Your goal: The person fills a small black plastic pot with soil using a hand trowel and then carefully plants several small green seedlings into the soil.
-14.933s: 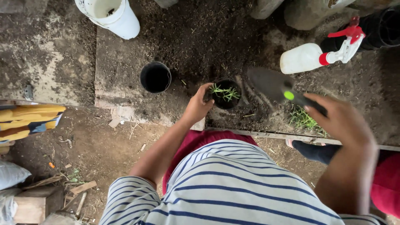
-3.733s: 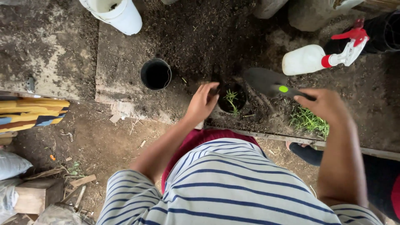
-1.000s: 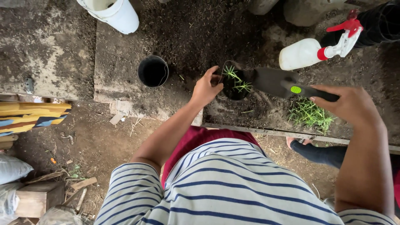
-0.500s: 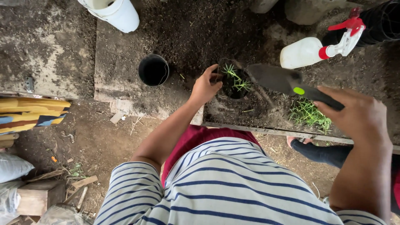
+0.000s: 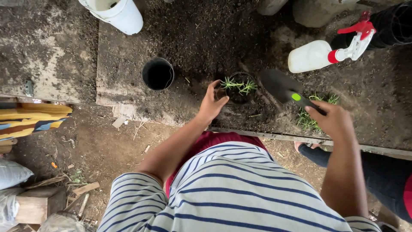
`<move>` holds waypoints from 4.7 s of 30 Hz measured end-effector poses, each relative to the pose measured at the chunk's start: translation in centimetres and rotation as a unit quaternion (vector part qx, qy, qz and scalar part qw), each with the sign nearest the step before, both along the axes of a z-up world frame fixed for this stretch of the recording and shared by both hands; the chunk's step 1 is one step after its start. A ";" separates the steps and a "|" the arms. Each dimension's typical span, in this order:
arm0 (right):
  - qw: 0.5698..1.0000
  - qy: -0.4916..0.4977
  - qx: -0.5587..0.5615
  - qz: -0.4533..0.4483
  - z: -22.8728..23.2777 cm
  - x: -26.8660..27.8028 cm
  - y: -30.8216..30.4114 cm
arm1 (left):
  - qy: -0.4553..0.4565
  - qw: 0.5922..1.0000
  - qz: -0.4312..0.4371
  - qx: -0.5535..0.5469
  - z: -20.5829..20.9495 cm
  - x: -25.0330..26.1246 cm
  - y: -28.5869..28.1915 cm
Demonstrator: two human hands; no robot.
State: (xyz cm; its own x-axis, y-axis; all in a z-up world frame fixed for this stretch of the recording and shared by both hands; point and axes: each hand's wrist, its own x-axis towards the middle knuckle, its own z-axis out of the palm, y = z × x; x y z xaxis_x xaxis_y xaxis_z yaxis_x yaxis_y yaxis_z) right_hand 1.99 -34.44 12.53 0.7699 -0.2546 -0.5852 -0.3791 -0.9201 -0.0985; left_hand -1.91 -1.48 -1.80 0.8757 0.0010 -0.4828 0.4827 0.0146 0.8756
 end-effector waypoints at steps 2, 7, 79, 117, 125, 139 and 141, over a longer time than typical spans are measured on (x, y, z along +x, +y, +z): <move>0.999 -0.009 0.040 -0.010 -1.2 0.2 0.5 | 0.014 0.998 0.037 -0.052 0.2 0.0 -0.4; 0.991 -0.076 0.113 0.019 -4.0 1.1 1.0 | -0.032 0.996 0.030 -0.080 -2.1 -0.5 -0.6; 0.959 -0.122 0.249 -0.060 -4.6 0.8 -1.1 | -0.017 0.997 0.026 -0.066 -0.3 0.2 -0.6; 0.913 -0.343 0.120 0.183 -0.7 -4.6 -6.7 | 0.001 0.996 0.029 -0.087 0.1 -0.2 -0.3; 0.959 -0.161 0.231 0.029 -4.1 -4.6 6.1 | -0.110 0.994 -0.002 0.004 -5.3 -4.0 0.3; 0.773 -0.282 0.393 0.410 -4.8 6.3 15.0 | -0.275 0.949 -0.081 0.135 -1.4 -3.0 -1.6; 0.789 -0.235 0.393 0.409 -5.3 7.1 14.5 | -0.280 0.949 -0.066 0.131 -1.7 -2.6 -1.7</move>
